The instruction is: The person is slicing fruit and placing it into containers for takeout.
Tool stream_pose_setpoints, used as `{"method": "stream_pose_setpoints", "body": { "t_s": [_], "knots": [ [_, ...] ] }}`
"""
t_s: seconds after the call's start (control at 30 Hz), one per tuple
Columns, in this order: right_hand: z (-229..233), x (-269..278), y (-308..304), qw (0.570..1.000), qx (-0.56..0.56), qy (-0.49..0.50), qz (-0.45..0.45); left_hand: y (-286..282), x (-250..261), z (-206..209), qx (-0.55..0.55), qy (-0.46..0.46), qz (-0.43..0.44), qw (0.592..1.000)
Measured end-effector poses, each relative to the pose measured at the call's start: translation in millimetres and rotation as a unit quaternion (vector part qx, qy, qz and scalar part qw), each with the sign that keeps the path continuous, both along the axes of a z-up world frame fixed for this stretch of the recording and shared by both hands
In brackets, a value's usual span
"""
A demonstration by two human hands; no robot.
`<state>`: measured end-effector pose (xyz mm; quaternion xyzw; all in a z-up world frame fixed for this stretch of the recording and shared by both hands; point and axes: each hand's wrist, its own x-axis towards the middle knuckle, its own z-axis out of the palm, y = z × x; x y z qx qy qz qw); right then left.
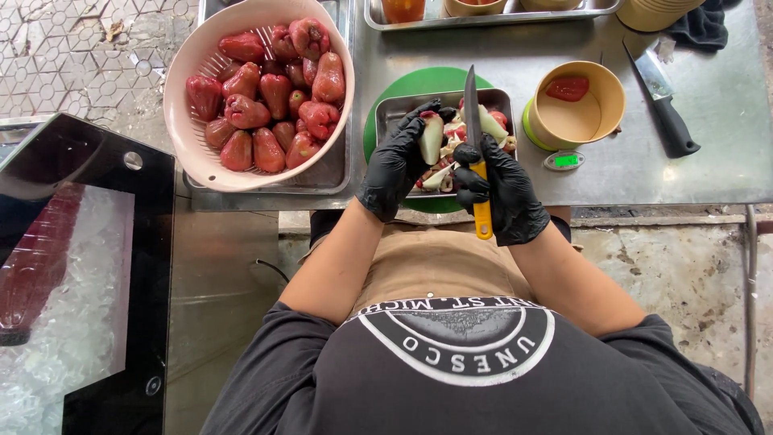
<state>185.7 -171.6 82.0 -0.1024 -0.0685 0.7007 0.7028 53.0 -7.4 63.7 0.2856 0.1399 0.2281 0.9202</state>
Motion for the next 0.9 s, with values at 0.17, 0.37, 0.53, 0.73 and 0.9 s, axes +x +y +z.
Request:
{"method": "stream_pose_setpoints", "body": {
  "t_s": [0.17, 0.37, 0.53, 0.73, 0.9],
  "knots": [
    [-1, -7, 1, 0.999, -0.005, 0.042, 0.015, -13, 11, -6, 0.060, 0.026, 0.002, 0.998],
    [4, -19, 3, 0.999, -0.032, 0.011, 0.010, -17, 10, -8, 0.094, 0.052, 0.030, 0.994],
    [9, -21, -8, 0.994, -0.009, -0.085, 0.060, 3, 4, -23, 0.080, 0.079, 0.080, 0.990],
    [49, -33, -21, 0.728, -0.001, -0.660, -0.185, 10, -4, -28, 0.061, -0.030, 0.050, 0.996],
    [73, -37, -19, 0.514, -0.002, -0.834, -0.203, -7, -3, 20, 0.195, 0.015, 0.047, 0.980]
  ]
}}
